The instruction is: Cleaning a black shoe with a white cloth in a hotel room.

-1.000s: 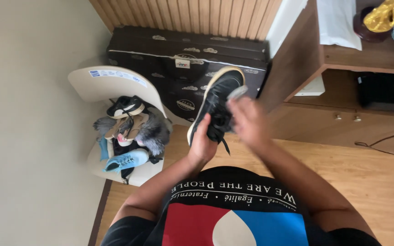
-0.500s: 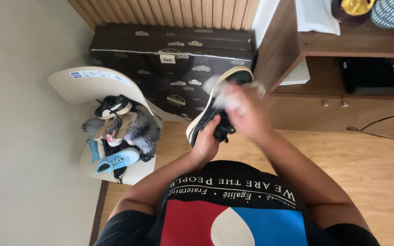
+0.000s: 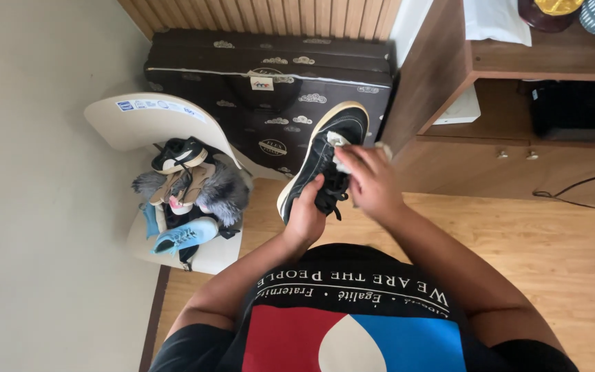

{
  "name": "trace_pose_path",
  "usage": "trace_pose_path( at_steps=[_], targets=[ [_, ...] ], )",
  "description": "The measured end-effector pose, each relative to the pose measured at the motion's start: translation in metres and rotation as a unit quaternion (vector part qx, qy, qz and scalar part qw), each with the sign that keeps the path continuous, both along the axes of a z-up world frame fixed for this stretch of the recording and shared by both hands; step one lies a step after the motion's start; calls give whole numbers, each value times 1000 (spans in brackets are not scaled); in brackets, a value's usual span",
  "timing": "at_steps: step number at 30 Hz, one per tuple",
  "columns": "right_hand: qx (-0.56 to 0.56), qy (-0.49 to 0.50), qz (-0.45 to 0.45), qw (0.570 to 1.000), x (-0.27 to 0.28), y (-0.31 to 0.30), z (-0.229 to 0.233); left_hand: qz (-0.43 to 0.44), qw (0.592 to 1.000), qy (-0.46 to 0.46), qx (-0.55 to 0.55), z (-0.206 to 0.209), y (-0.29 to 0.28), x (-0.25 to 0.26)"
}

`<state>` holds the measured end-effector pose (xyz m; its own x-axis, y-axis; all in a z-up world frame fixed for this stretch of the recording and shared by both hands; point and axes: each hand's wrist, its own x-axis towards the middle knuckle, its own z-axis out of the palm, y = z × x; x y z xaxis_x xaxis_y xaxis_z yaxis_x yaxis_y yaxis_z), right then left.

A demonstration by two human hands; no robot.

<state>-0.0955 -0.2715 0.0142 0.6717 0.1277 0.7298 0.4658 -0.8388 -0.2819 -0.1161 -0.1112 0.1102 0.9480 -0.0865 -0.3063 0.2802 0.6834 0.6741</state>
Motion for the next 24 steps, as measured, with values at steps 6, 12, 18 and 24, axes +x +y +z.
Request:
trace_pose_path(
  at_steps=[6, 12, 18, 24],
  targets=[
    [-45, -67, -49, 996, 1, -21, 37, -20, 1000, 10, 22, 5, 5, -5],
    [-21, -2, 27, 999, -3, 6, 23, -14, 999, 8, 52, 2, 12, -5],
    [106, 17, -31, 994, 1, -26, 50, 31, 998, 33, 48, 20, 16, -5],
    [110, 71, 141, 981, -5, 10, 37, -19, 989, 22, 147, -27, 19, -7]
  ],
)
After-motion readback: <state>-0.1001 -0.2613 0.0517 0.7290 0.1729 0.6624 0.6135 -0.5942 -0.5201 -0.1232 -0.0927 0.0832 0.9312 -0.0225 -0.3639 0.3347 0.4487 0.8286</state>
